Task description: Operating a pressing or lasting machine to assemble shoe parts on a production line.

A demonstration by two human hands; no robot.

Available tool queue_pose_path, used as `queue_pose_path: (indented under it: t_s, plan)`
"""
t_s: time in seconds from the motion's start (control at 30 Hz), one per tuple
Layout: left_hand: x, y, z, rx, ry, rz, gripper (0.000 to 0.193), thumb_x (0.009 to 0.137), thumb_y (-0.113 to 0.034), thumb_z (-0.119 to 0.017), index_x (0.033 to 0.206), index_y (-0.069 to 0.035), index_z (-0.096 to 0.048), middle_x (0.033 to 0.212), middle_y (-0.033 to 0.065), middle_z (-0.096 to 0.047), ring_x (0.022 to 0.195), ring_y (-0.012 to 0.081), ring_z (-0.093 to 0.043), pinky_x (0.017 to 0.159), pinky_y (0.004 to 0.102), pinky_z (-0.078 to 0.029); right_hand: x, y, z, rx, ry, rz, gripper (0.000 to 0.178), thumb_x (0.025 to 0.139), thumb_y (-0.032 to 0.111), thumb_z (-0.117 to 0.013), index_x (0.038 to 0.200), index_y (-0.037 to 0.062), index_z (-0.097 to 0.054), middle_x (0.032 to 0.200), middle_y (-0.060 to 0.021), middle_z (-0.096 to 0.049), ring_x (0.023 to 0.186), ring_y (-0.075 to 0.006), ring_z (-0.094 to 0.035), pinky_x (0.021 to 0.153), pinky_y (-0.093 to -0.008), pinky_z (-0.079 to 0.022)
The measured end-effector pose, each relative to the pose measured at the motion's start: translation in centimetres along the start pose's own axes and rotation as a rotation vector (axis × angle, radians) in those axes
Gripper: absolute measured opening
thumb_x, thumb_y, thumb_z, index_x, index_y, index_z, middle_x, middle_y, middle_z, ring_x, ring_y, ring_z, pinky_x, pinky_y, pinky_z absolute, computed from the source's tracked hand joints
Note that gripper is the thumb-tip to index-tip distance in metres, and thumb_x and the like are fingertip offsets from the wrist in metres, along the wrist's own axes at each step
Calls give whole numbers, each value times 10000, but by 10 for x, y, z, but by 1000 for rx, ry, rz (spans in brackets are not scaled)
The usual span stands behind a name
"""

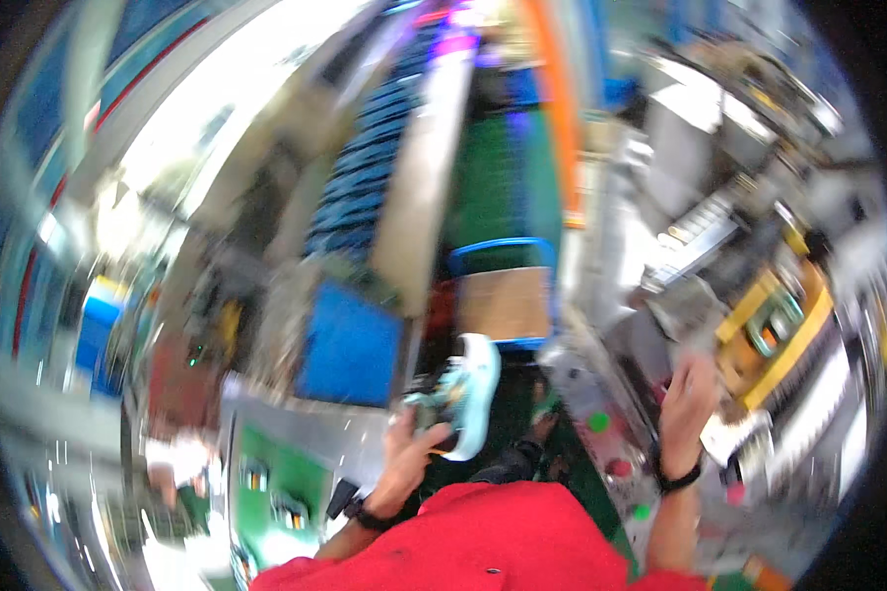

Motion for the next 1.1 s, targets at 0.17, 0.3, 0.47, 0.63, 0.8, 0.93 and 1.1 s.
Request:
queue_pose_path:
  t_s: [0.17, 0.3, 0.47, 0.63, 0.8, 0.93, 1.1]
  plan:
    - [-46, 51, 24, -103, -100, 130, 648, 786, -230, -774, 1314, 44, -514, 975, 18, -628, 726, 70, -514, 540, 220, -402, -119, -5, -126, 138, 447, 97, 98, 837, 57, -577, 933, 41, -589, 969, -152, -567, 916, -370, -570, 786, -433, -470]
    - [-81, 66, 73, -154, -234, 317, 547, 781, -102, -762, 1248, 77, -540, 1060, 89, -638, 941, 145, -590, 836, 298, -500, -140, -19, -164, 118, 422, 166, 156, 804, 30, -602, 959, 42, -593, 949, -146, -549, 941, -344, -549, 820, -440, -448]
    - [-108, 142, 145, -468, -523, 186, 398, 785, -32, -732, 1157, 35, -606, 963, 62, -663, 841, 141, -615, 760, 297, -509, -98, 11, -162, 73, 315, 233, 220, 808, 30, -624, 1023, 20, -579, 952, -142, -552, 924, -330, -554, 806, -428, -453]
    - [-104, 200, 252, -574, -826, 173, 381, 741, -95, -764, 1078, 36, -643, 820, 83, -680, 623, 152, -620, 475, 287, -437, 20, 251, -141, 545, 313, 461, 295, 888, 58, -637, 1176, 18, -590, 1082, -133, -648, 942, -239, -619, 839, -353, -483]
    - [-91, 300, 392, -559, -1015, 158, 274, 715, -2, -661, 988, 21, -654, 844, 73, -663, 709, 175, -635, 650, 327, -536, 38, 571, -115, 617, 292, 1073, 353, 893, -9, -614, 1240, 48, -588, 1139, -92, -646, 965, -204, -624, 815, -312, -499]
    - [-71, 364, 502, -476, -1233, 150, 239, 749, -84, -675, 929, 66, -628, 765, 98, -638, 589, 201, -606, 458, 327, -483, 9, 777, -141, 711, 504, 1382, 404, 942, 46, -556, 1344, 82, -537, 1357, -87, -559, 1087, -198, -608, 894, -305, -484]
    - [-44, 429, 643, -381, -1350, 487, 494, 667, -213, -740, 1066, 36, -588, 899, 228, -686, 759, 338, -690, 694, 409, -544, -27, 941, -204, 562, 701, 1639, 430, 1004, 258, -464, 1413, 125, -479, 1480, -72, -444, 1372, -211, -392, 1086, -352, -358]
Point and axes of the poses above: each hand's wrist, its own x-axis towards the middle knuckle, its own z-axis out of the back of the hand, y = z × x, the point moved 4 cm from there along x, towards the middle knuckle
